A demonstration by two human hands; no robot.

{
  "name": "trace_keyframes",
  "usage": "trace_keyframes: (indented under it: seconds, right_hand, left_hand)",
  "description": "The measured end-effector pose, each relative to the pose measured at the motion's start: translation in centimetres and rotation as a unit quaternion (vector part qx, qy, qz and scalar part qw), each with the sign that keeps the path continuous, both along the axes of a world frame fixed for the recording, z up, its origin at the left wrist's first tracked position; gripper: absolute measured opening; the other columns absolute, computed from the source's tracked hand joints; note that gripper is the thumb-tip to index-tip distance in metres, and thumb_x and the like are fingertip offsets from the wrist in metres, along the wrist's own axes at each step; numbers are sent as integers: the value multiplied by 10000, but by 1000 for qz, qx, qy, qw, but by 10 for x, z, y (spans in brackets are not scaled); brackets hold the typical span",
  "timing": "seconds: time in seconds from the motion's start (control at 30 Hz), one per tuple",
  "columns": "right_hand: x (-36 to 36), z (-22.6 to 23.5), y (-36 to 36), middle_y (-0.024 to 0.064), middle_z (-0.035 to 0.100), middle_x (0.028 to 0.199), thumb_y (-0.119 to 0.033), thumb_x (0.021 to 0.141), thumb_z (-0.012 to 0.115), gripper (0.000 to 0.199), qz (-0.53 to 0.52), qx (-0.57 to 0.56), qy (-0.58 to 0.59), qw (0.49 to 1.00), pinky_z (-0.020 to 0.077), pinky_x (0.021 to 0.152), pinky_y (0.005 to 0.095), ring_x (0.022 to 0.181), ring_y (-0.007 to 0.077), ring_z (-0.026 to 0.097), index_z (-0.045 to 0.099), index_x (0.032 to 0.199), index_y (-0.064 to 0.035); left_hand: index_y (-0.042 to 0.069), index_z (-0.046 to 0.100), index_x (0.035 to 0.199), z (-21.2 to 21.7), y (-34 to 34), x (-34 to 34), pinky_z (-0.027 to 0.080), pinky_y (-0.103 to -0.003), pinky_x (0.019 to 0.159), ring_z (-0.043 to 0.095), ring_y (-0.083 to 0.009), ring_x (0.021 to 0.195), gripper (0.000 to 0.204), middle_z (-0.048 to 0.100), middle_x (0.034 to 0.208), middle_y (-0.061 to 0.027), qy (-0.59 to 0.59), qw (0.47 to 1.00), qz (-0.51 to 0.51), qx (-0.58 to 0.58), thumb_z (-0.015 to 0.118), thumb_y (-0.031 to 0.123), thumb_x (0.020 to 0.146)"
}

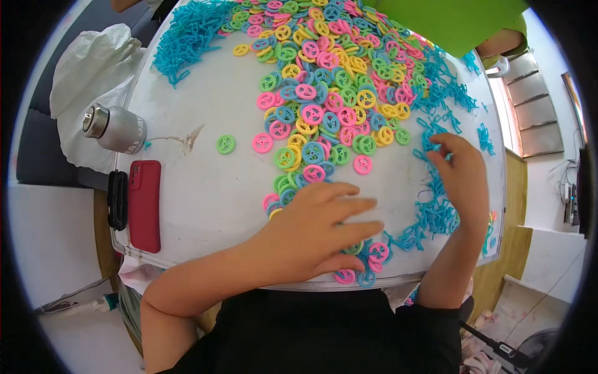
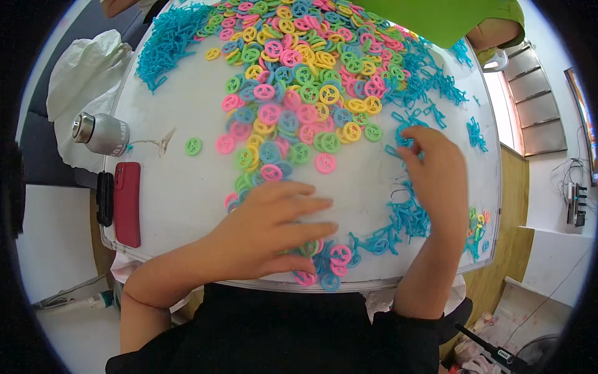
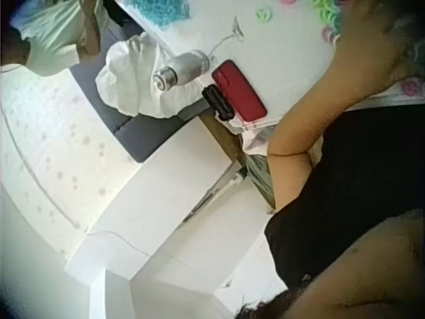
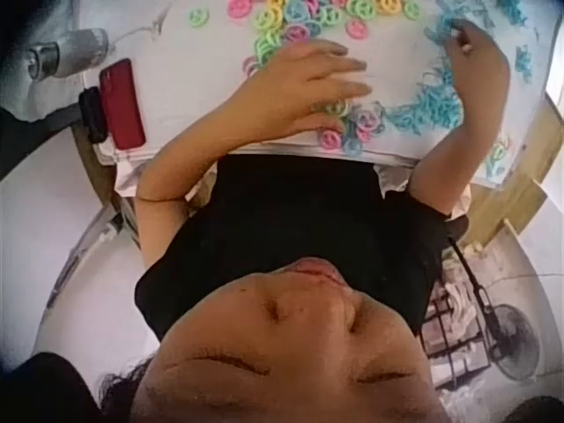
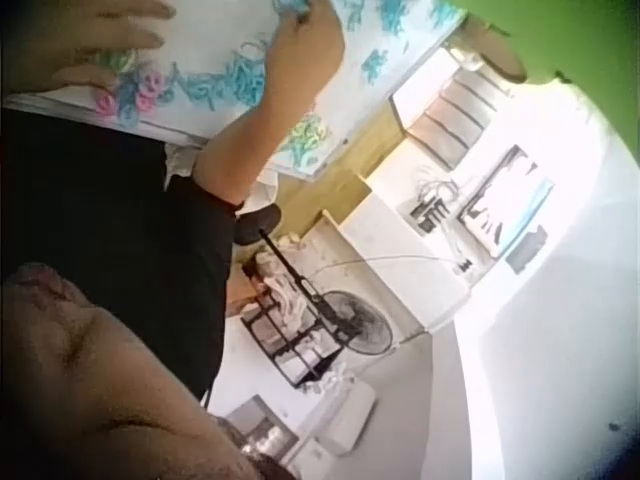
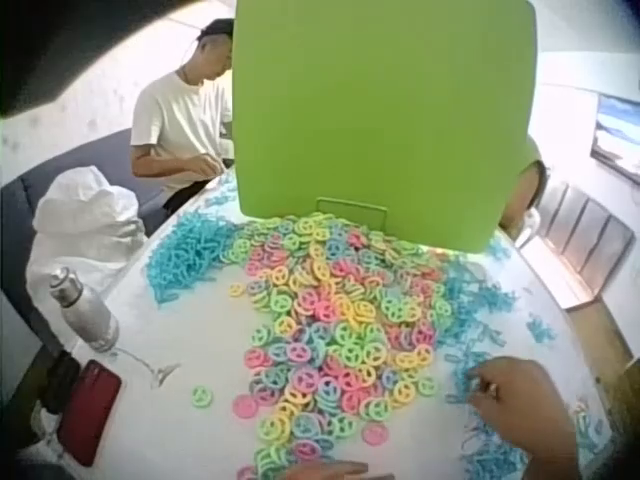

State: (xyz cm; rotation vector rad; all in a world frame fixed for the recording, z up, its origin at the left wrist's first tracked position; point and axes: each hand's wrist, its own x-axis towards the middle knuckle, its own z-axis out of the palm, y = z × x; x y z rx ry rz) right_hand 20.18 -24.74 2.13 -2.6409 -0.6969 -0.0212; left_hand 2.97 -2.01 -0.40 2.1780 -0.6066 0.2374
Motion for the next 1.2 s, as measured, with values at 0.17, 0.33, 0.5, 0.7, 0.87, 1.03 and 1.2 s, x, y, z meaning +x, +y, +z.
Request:
trace_keyframes:
  seconds: [0.17,0.33,0.5,0.7,0.87,1.03,1.2]
  right_hand:
    - [-8,-22,14,126,655,829,-89,746,710,195,43,-131,-80,987,491,693,435,773,337,630,672,929,-36]
    - [-12,-31,28,142,655,858,-84,757,629,86,25,-207,-122,970,490,692,442,800,365,622,632,830,-38]
    - [-13,-7,31,103,613,780,-68,746,664,116,85,-96,42,991,478,615,375,702,237,636,566,798,-31]
    - [-31,9,41,5,608,793,-44,838,703,175,81,268,401,872,494,595,249,699,73,619,532,877,-44]
    - [-69,-9,74,-9,616,912,28,861,700,170,202,416,386,798,500,724,213,783,54,605,610,992,-34]
    - [-68,-10,77,-13,616,905,25,859,710,161,243,435,315,808,454,678,194,777,37,566,639,992,-30]
    - [-69,-11,76,-29,600,876,-2,860,718,155,234,428,298,820,384,621,180,708,17,501,663,1002,-34]
  left_hand:
    - [74,701,1061,7,19,7,483,-398,915,641,-296,1031,291,694,1071,-96,-25,994,93,-47,772,96,779]
    - [39,712,953,5,38,8,515,-315,774,676,-213,869,147,712,946,-79,-32,957,224,-178,731,-6,815]
    - [-13,688,1040,5,45,2,473,-273,876,637,-138,976,152,699,1027,-76,-2,948,239,-211,631,-38,900]
    - [30,674,1128,15,37,7,490,-315,885,642,-207,1012,339,684,1097,-93,0,973,170,-155,767,41,802]
    - [52,666,1132,8,34,5,514,-350,870,648,-273,1020,418,654,1178,-127,-36,983,145,-105,830,99,751]
    - [58,673,1093,12,39,9,524,-368,859,655,-296,1031,386,671,1152,-125,-104,978,176,-35,833,96,743]
    - [71,671,1061,9,32,2,524,-343,703,670,-293,813,276,689,893,-111,-10,977,184,-103,778,103,808]
